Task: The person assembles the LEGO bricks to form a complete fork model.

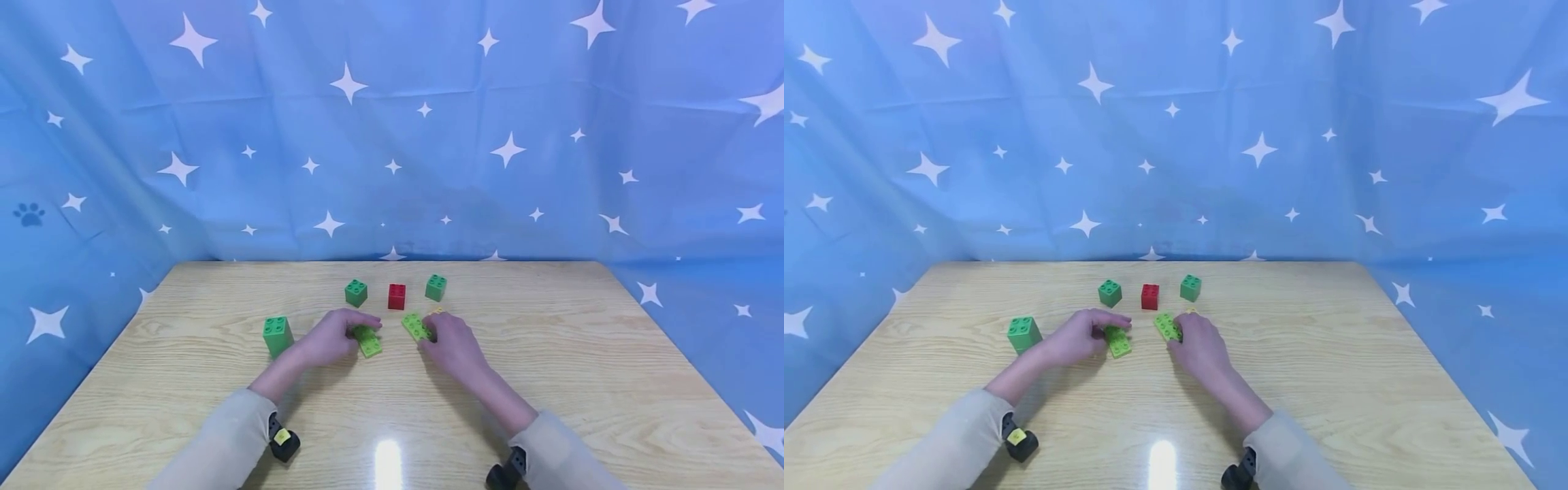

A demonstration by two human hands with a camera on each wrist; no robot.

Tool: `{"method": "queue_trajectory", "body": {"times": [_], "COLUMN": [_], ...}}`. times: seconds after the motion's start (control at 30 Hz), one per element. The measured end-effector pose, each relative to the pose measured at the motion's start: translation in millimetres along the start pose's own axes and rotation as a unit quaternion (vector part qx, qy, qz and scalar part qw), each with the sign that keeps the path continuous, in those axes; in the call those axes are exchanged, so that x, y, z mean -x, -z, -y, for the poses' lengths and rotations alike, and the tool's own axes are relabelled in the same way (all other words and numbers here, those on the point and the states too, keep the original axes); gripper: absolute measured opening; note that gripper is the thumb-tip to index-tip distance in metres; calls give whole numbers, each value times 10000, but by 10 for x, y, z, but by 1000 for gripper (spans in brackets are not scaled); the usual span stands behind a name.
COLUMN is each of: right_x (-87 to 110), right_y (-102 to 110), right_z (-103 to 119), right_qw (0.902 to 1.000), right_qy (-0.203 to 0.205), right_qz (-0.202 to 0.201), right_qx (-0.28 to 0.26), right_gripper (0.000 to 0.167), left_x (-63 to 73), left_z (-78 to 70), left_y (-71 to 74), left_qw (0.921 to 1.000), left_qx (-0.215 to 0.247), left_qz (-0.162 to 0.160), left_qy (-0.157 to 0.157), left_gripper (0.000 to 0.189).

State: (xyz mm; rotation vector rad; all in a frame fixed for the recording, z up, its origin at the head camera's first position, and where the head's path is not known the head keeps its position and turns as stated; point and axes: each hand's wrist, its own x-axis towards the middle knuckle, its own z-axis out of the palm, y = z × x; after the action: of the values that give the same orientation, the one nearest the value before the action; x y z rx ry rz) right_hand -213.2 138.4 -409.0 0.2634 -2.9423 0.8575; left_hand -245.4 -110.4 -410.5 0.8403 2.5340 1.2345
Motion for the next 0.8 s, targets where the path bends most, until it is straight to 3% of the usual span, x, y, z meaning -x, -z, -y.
{"method": "queue_trajectory", "body": {"times": [0.1,0.27,0.43,0.8], "right_x": [14,64,119,229], "right_y": [7,19,60,118], "right_z": [-5,-18,-28,-72], "right_qw": [9998,9992,9984,9942], "right_qy": [159,315,428,935], "right_qz": [49,163,227,506], "right_qx": [101,205,295,161], "right_gripper": [11,28,34,33], "left_x": [14,55,96,224], "left_z": [4,-26,-83,-73], "left_y": [-6,-7,-15,-49], "left_qw": [9999,9991,9974,9979], "left_qx": [-48,-341,-717,-627], "left_qz": [-71,-145,-39,-118], "left_qy": [69,182,-16,94], "left_gripper": [55,39,30,25]}}
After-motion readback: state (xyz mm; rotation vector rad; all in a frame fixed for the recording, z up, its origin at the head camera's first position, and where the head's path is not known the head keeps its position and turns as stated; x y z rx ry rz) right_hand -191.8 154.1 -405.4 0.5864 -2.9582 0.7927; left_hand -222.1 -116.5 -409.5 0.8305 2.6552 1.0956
